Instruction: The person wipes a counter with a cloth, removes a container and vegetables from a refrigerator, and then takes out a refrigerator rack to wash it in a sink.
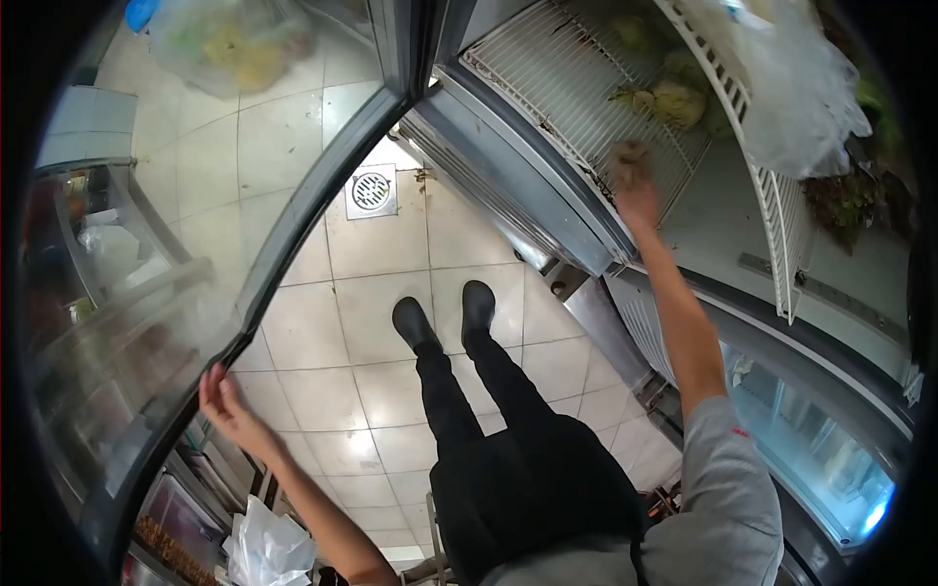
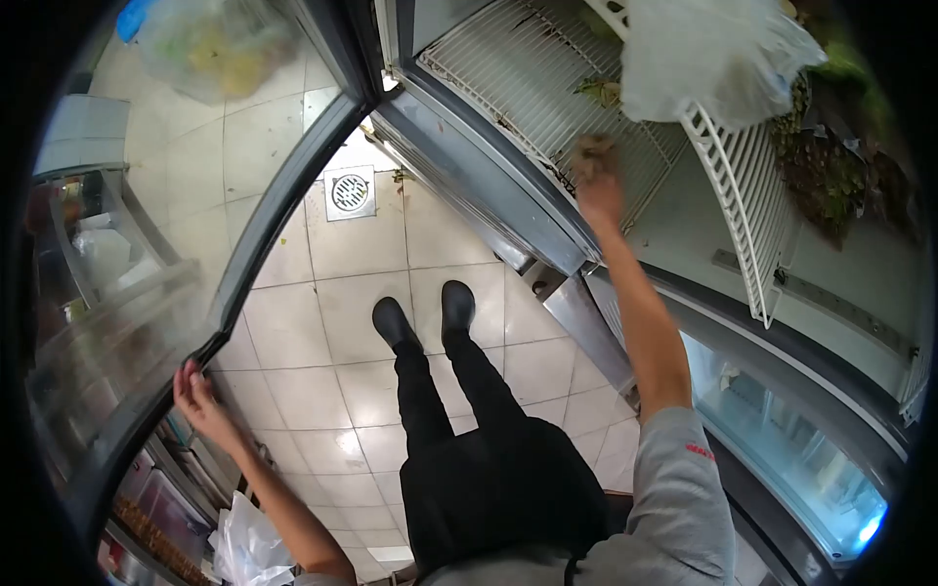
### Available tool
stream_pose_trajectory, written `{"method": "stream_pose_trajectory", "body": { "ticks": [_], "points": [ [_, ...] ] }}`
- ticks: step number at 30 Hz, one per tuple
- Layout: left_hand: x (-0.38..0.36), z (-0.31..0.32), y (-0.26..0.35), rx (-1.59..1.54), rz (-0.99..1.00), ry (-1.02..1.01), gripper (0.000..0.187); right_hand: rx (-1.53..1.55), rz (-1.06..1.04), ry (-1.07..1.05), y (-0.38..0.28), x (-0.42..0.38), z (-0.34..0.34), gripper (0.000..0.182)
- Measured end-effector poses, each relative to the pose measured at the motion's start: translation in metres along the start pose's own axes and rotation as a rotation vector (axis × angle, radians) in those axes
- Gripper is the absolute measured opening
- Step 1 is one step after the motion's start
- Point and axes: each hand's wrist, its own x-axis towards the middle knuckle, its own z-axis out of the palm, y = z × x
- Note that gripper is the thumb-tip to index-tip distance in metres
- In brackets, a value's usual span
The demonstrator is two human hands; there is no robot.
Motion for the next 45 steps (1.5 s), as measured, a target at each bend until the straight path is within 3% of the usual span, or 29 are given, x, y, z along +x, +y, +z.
{"method": "stream_pose_trajectory", "body": {
  "ticks": [2,4,5,7,8,10,12,13,15,16,17,18,19,20,21,22,24,25,27,28,29,31,32,35,37,39,41,42,45],
  "points": [
    [-0.023,0.034,-0.004,0.069,-0.125,-0.276,0.031,0.086,0.006,-0.056,-0.015,-0.016,-0.003,0.042],
    [-0.058,0.082,-0.014,-0.053,-0.341,-0.512,0.035,0.402,0.036,-0.121,-0.03,-0.038,-0.017,0.036],
    [-0.076,0.104,-0.011,-0.048,-0.381,-0.744,0.043,0.534,0.095,-0.212,-0.053,-0.051,-0.032,0.034],
    [-0.117,0.147,-0.017,-0.173,-0.484,-1.002,0.049,0.693,0.152,-0.423,-0.088,-0.081,-0.053,0.032],
    [-0.134,0.164,-0.005,-0.293,-0.602,-1.033,0.05,0.718,0.146,-0.54,-0.097,-0.093,-0.057,0.032],
    [-0.159,0.19,0.014,-0.638,-0.878,-0.967,0.051,0.825,-0.239,-0.872,-0.107,-0.111,-0.057,0.035],
    [-0.165,0.207,0.022,-0.83,-1.048,-1.058,0.05,0.741,-0.21,-0.874,-0.114,-0.1,-0.064,0.036],
    [-0.158,0.208,0.023,-0.722,-1.171,-1.181,0.042,0.653,-0.172,-0.876,-0.114,-0.093,-0.065,0.038],
    [-0.157,0.209,0.023,-0.606,-1.116,-1.147,0.039,0.617,0.203,-0.473,-0.084,-0.036,-0.042,0.052],
    [-0.158,0.209,0.023,-0.487,-1.066,-1.12,0.036,0.705,0.112,-0.223,-0.035,0.001,-0.012,0.059],
    [-0.159,0.207,0.02,-0.483,-0.965,-1.04,0.034,0.701,0.325,0.099,-0.015,0.047,0.001,0.059],
    [-0.156,0.201,0.01,-0.49,-0.969,-1.03,0.034,0.7,0.453,0.197,0.022,0.092,0.018,0.059],
    [-0.151,0.193,-0.007,-0.299,-0.84,-1.121,0.033,1.408,0.352,-0.277,0.142,0.193,0.036,0.046],
    [-0.146,0.186,-0.025,-0.106,-0.704,-1.201,0.033,1.845,0.516,-0.874,0.248,0.284,0.051,0.033],
    [-0.144,0.176,-0.04,-0.053,-0.647,-1.204,0.034,1.561,0.572,-0.426,0.202,0.273,0.043,0.034],
    [-0.142,0.167,-0.058,-0.002,-0.587,-1.202,0.036,1.516,0.596,-0.373,0.196,0.281,0.046,0.035],
    [-0.144,0.144,-0.099,-0.02,-0.289,-1.14,0.031,1.536,0.611,-0.395,0.203,0.307,0.056,0.037],
    [-0.144,0.13,-0.108,-0.023,-0.302,-1.123,0.031,1.551,0.624,-0.412,0.208,0.321,0.063,0.039],
    [-0.151,0.103,-0.121,-0.133,-0.721,-1.035,0.028,1.626,0.673,-0.465,0.231,0.355,0.079,0.041],
    [-0.156,0.093,-0.126,-0.134,-0.729,-1.033,0.028,1.744,0.746,-0.558,0.253,0.384,0.09,0.043],
    [-0.161,0.084,-0.132,-0.115,-0.745,-0.993,0.03,2.057,1.113,-0.854,0.309,0.45,0.124,0.045],
    [-0.172,0.071,-0.146,-0.11,-0.792,-0.956,0.034,1.567,0.392,-0.419,0.222,0.35,0.083,0.039],
    [-0.173,0.07,-0.14,-0.106,-0.792,-0.954,0.034,1.252,0.222,-0.151,0.157,0.281,0.054,0.037],
    [-0.178,0.09,-0.114,-0.151,-0.643,-1.026,0.033,1.262,0.229,0.07,0.039,0.167,-0.012,0.038],
    [-0.175,0.114,-0.093,-0.253,-0.643,-1.105,0.032,1.279,0.313,0.29,-0.001,0.112,-0.03,0.037],
    [-0.167,0.145,-0.059,-0.328,-0.617,-1.203,0.032,1.226,0.536,0.317,-0.05,0.066,-0.054,0.048],
    [-0.158,0.182,-0.021,-0.3,-0.513,-1.256,0.033,1.235,0.223,0.293,-0.05,0.027,-0.045,0.06],
    [-0.157,0.198,-0.007,-0.291,-0.443,-1.289,0.034,1.233,0.226,0.292,-0.053,0.013,-0.044,0.06],
    [-0.154,0.231,0.041,-0.43,-0.527,-1.257,0.028,1.343,0.236,0.11,-0.054,-0.008,-0.046,0.069]
  ]
}}
